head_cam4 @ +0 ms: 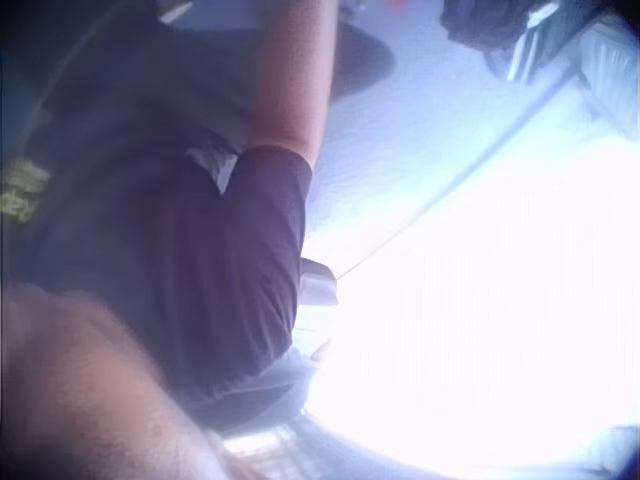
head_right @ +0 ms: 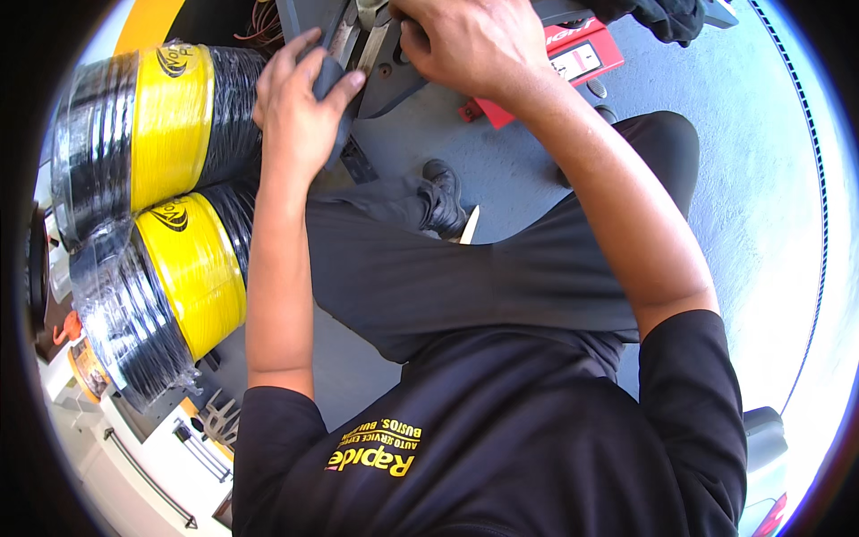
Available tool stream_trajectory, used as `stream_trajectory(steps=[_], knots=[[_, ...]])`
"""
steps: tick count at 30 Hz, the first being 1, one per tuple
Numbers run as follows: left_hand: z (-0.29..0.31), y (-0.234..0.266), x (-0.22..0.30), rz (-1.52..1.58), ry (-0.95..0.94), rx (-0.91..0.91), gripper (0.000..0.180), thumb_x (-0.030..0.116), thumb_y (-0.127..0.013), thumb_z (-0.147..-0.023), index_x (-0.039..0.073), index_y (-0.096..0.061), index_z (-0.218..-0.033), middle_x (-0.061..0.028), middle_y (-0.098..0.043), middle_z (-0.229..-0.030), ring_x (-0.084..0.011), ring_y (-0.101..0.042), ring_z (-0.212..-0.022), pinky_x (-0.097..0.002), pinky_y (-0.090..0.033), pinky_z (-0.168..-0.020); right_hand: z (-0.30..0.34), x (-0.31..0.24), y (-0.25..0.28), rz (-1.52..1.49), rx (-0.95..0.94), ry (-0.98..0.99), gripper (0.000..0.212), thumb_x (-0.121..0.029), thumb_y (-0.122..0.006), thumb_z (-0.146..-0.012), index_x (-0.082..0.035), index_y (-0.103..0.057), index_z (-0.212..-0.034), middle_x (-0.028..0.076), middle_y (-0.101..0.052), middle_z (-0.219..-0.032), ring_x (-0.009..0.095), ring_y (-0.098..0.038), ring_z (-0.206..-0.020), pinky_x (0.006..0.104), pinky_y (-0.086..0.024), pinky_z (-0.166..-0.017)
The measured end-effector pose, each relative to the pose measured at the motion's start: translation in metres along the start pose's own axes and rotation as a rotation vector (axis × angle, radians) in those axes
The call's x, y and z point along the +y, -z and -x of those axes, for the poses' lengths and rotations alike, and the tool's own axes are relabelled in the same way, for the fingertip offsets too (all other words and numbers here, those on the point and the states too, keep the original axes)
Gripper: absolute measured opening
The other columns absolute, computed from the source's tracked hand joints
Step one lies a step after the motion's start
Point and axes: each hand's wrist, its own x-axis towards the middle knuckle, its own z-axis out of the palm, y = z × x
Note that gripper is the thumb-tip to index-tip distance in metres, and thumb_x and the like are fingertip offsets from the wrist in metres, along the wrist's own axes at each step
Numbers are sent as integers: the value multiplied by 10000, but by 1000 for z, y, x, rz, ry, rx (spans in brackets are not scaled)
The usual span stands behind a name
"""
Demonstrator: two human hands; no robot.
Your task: The person walks through an auto repair shop carrying a green bottle and a dark cloth, then sits on a plastic chair and wipes a red and grey machine with the cloth. The person repeatedly wipes the same areas of the machine's surface and control panel.
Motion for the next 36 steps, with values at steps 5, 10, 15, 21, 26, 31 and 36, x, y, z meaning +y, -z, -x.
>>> stream_trajectory(steps=[5, 10, 15, 21, 26, 31, 36], knots=[[-56, 5, 39, 57, 113, -38, 424, 243, -829, -940, 71, -737, -1316, -134, -610, -1532, -389, -475, -1483, -588, -354, -1213, 2, 0, 3, -2, 8, 11, 217, -185, -747, -817, -89, -675, -997, 109, -633, -989, 339, -683, -985, 492, -544, -850], [-10, -2, 9, 23, 1, 15, 513, 449, -858, -896, 121, -772, -1282, -54, -664, -1512, -380, -551, -1429, -531, -449, -1170, 1, 0, -1, -13, -19, 18, 208, -189, -741, -834, -89, -672, -1002, 112, -631, -990, 336, -677, -988, 488, -538, -864], [-37, -6, 12, -10, 96, -17, 471, 343, -844, -912, 95, -759, -1303, -81, -621, -1545, -385, -519, -1454, -562, -412, -1188, 3, 3, 0, -5, 7, 8, 221, -179, -747, -825, -87, -671, -1011, 116, -632, -1005, 349, -677, -978, 487, -542, -850], [-24, -19, -2, -39, 108, 9, 535, 446, -864, -883, 105, -780, -1287, -26, -636, -1562, -394, -583, -1403, -529, -490, -1139, 0, 4, -2, -3, 23, 52, 237, -185, -748, -814, -87, -668, -1014, 118, -631, -997, 347, -676, -963, 484, -544, -842], [-18, 8, -13, 371, 191, 0, 486, 281, -916, -890, -48, -775, -1218, -204, -690, -1451, -318, -682, -1315, -384, -497, -1134, 3, 2, 2, 29, -25, 12, 235, -187, -751, -794, -88, -665, -989, 112, -627, -985, 338, -673, -944, 482, -543, -818], [-39, -1, 11, 302, 102, 17, 487, 291, -902, -888, 21, -761, -1269, -155, -648, -1493, -367, -571, -1412, -494, -453, -1167, 0, 1, 3, 12, 3, 36, 250, -181, -761, -785, -88, -668, -997, 116, -631, -982, 343, -671, -929, 479, -547, -803], [-51, -7, 38, 100, 175, 53, 459, 270, -882, -901, 41, -738, -1272, -144, -642, -1473, -394, -536, -1425, -549, -432, -1174, -1, 0, 2, 8, -17, 27, 259, -186, -759, -794, -91, -683, -1022, 118, -632, -989, 344, -672, -928, 488, -549, -820]])
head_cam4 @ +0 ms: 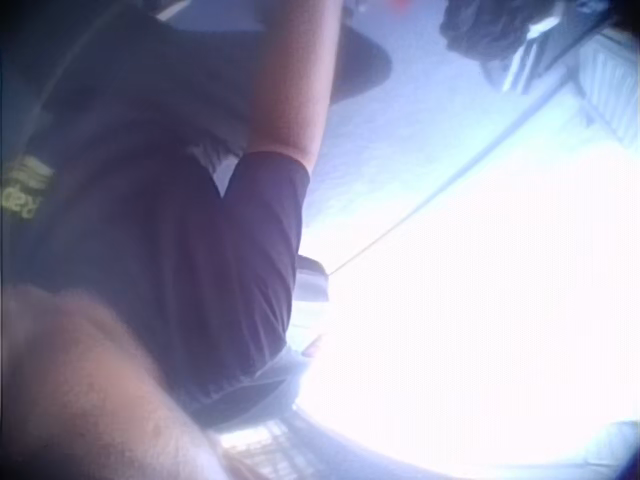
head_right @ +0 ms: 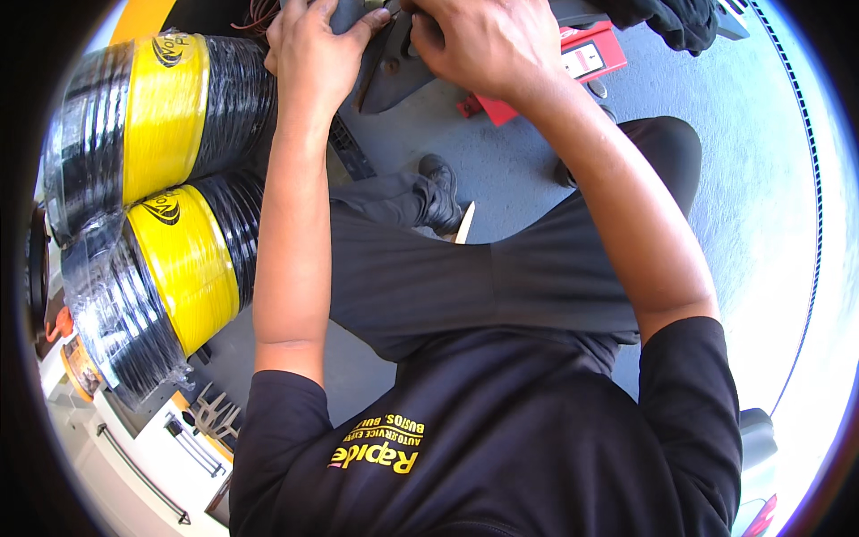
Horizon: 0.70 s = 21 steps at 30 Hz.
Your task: The person walks through an auto repair shop carrying a green bottle and a dark cloth, then sits on a plastic chair and wipes a red and grey machine with the cloth. The person repeatedly wipes the same areas of the machine's surface and control panel.
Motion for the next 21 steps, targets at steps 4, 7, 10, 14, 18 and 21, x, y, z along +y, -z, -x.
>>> stream_trajectory(steps=[4, 7, 10, 14, 18, 21], knots=[[19, 3, -7, 10, -29, -27, 441, 301, -880, -897, 64, -759, -1249, -130, -664, -1452, -390, -541, -1419, -563, -416, -1167, 2, 0, 2, -23, 20, -9, 246, -178, -751, -806, -89, -690, -1028, 120, -633, -982, 350, -671, -930, 489, -549, -829], [35, -2, -35, 110, -19, -45, 443, 418, -878, -887, 156, -799, -1236, -72, -657, -1481, -362, -461, -1485, -623, -315, -1173, 0, -3, -2, -25, 6, -33, 234, -175, -748, -816, -89, -692, -1026, 124, -647, -1008, 357, -683, -964, 491, -552, -843], [13, -3, -13, -76, -114, 29, 468, 396, -891, -881, 110, -802, -1239, -58, -658, -1512, -390, -591, -1373, -560, -476, -1119, 0, 0, 1, -8, 16, -33, 234, -177, -748, -816, -87, -691, -1025, 124, -650, -1015, 354, -689, -980, 495, -551, -843], [4, -2, 0, -11, -101, 19, 394, 233, -859, -911, 41, -741, -1235, -127, -652, -1445, -387, -548, -1408, -561, -432, -1149, 3, 0, 0, -31, 37, -14, 231, -185, -748, -816, -91, -683, -1017, 122, -645, -1017, 352, -684, -978, 495, -550, -846], [19, 8, -6, -2, -19, -68, 391, 243, -865, -904, 56, -753, -1228, -115, -648, -1458, -373, -540, -1420, -578, -436, -1140, 2, 2, -5, -10, -2, -24, 230, -207, -747, -820, -92, -677, -1007, 120, -631, -1001, 343, -677, -957, 485, -547, -859], [11, 6, 3, -62, -35, -36, 387, 241, -862, -904, 66, -757, -1232, -113, -651, -1455, -365, -541, -1420, -573, -430, -1142, 2, 3, -2, 8, 14, -25, 243, -195, -752, -805, -89, -675, -1010, 124, -629, -1005, 352, -678, -974, 495, -549, -854]])
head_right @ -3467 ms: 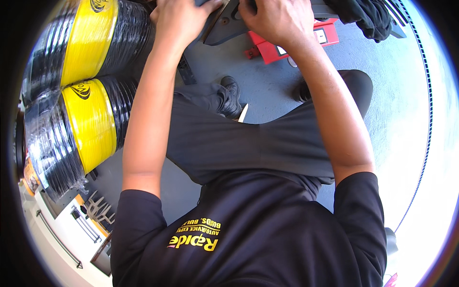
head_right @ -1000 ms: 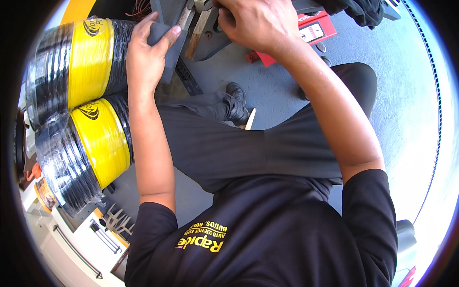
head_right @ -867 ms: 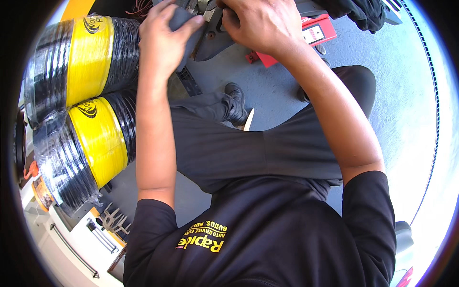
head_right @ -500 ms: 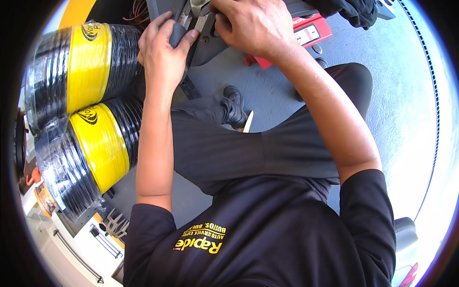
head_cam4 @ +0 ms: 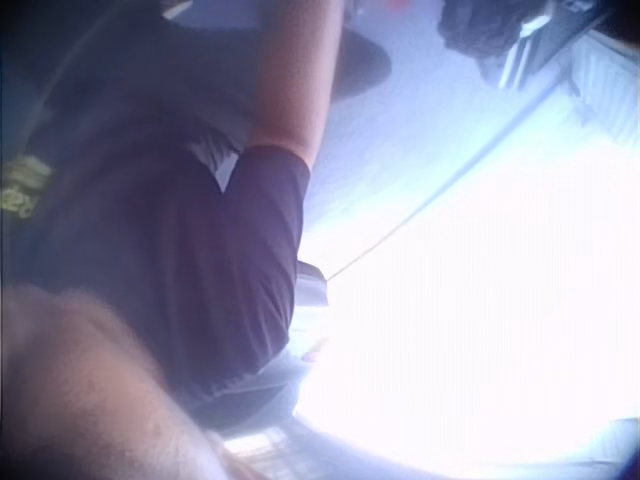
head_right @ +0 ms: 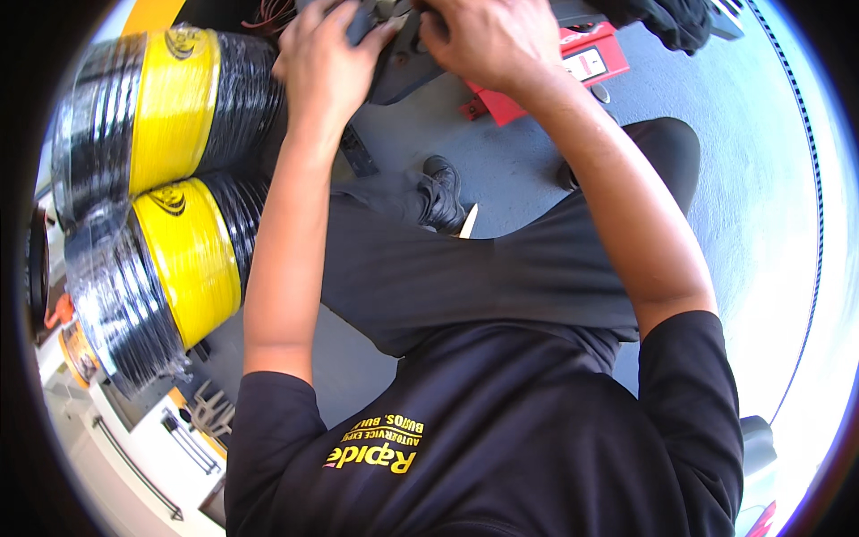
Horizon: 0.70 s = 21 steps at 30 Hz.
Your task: The person walks through an auto repair shop carrying a green bottle and a dark cloth, then sits on a plastic chair and wipes a red and grey machine with the cloth. The person repeatedly wipes the same areas of the machine's surface and control panel.
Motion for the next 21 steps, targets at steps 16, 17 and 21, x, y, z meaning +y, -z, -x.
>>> stream_trajectory(steps=[16, 17, 21], knots=[[7, 53, -75, 1105, 377, 17, 410, 326, -848, -993, -18, -766, -1199, -77, -799, -1125, -87, -711, -1041, -282, -579, -872, -4, -4, 3, -216, -94, -173, 252, -216, -740, -959, -144, -767, -1198, 16, -703, -1054, 179, -661, -833, 338, -544, -795], [4, 53, -77, 1265, 371, 0, 393, 320, -823, -1013, -1, -763, -1230, -72, -802, -1138, -99, -724, -1028, -272, -573, -890, -8, -1, 5, -331, -84, -242, 229, -232, -743, -969, -121, -785, -1165, 24, -705, -942, 153, -675, -789, 315, -547, -777], [-16, 33, -65, 1705, 313, -28, 318, 274, -796, -1033, 17, -776, -1219, -48, -799, -1133, -101, -725, -1014, -257, -564, -895, -21, -14, 23, -825, -139, -495, 296, -244, -650, -1104, -29, -736, -1289, 21, -727, -1093, 80, -609, -951, 255, -497, -899]])
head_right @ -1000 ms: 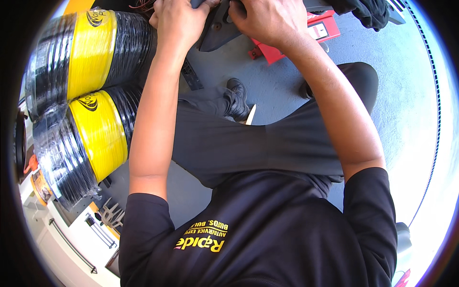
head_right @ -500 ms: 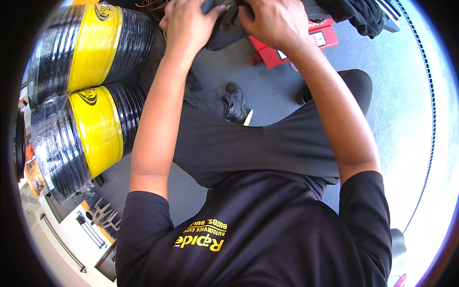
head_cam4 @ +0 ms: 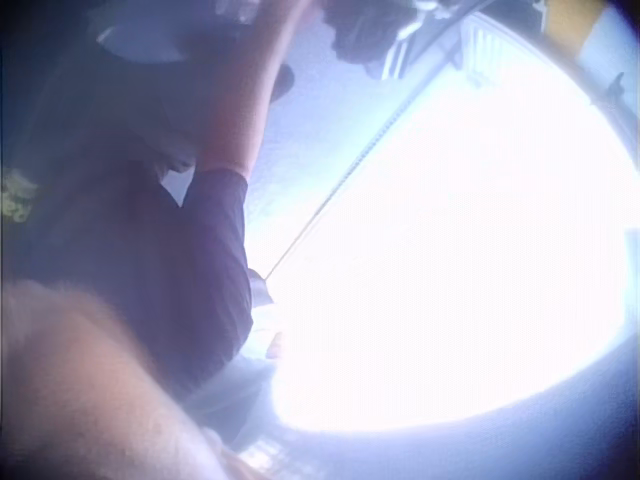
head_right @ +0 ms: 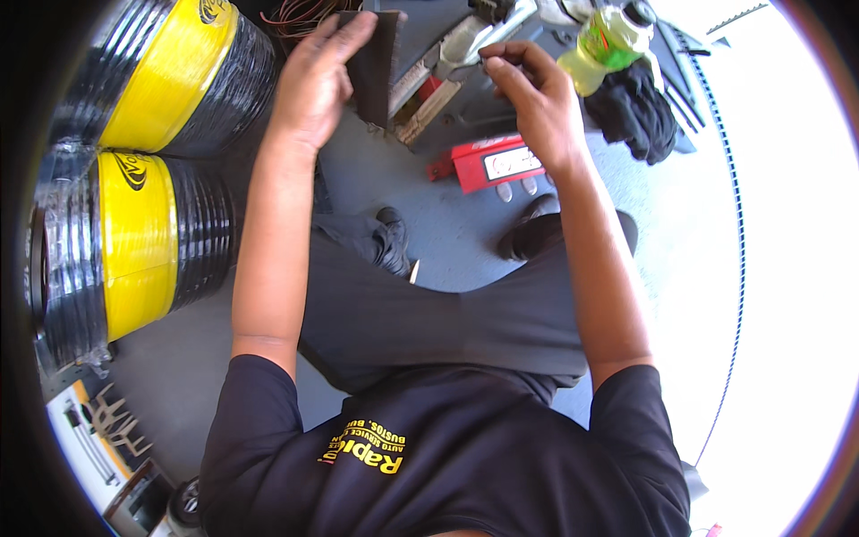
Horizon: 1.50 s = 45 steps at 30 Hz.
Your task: The person walks through an auto repair shop carrying a green bottle and a dark cloth, then sits on a plastic chair and wipes a red and grey machine with the cloth. The person repeatedly wipes the same areas of the machine's surface and control panel.
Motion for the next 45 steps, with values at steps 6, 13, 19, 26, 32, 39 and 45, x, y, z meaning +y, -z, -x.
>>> stream_trajectory(steps=[6, 13, 19, 26, 32, 39, 45], knots=[[-11, -15, -43, 364, -47, -122, 308, 206, -669, -1117, -26, -737, -1308, -74, -780, -1236, -134, -721, -1102, -313, -552, -1014, -1, -31, -36, -132, -116, -60, 499, -285, -787, -1054, 26, -630, -1413, 73, -741, -1209, 131, -672, -1141, 304, -541, -1031], [-17, 0, -44, 512, -168, -187, 238, 163, -714, -1087, 33, -752, -1283, -85, -743, -1353, -125, -698, -1179, -299, -543, -1044, -10, -49, -55, -169, -100, -28, 438, -121, -810, -1012, 23, -643, -1390, 89, -727, -1240, 139, -677, -1147, 325, -530, -1055], [-8, 22, -44, 322, -118, -245, 178, 176, -806, -1020, 34, -768, -1121, -57, -716, -1345, -125, -695, -1123, -296, -537, -992, -16, -60, -56, -52, -67, -40, 261, -36, -774, -1015, 29, -733, -1265, 89, -773, -1111, 122, -726, -1022, 269, -580, -892], [-4, 39, -32, -19, 52, -327, 168, 167, -855, -973, 24, -781, -1020, -16, -699, -1237, -104, -682, -991, -289, -524, -882, -21, -88, -30, 294, -26, -107, 375, -209, -802, -1002, 17, -734, -1294, 103, -760, -1150, 160, -707, -1059, 330, -548, -980], [-5, 43, -41, 224, 2, -294, 165, 151, -866, -959, 16, -787, -1015, -13, -682, -1204, -113, -693, -991, -289, -544, -895, -24, -79, -47, -101, -245, -23, 605, -386, -811, -986, 21, -675, -1411, 176, -713, -1309, 262, -685, -1198, 399, -527, -1063], [-5, 58, -49, -344, -412, -271, 148, 104, -857, -941, 23, -789, -1044, -43, -668, -1205, -134, -693, -1056, -302, -562, -914, -39, -112, -34, 446, -530, -113, 368, -81, -687, -1052, -28, -729, -1414, 168, -764, -1346, 258, -757, -1175, 381, -615, -966], [-14, 58, -41, -442, -327, -46, 150, 128, -772, -992, 28, -768, -1104, -91, -714, -1068, -252, -734, -1001, -386, -566, -886, -38, -105, -51, 1268, -761, 223, 330, -12, -700, -1012, -117, -807, -1306, 123, -791, -1302, 301, -753, -1180, 409, -613, -978]])
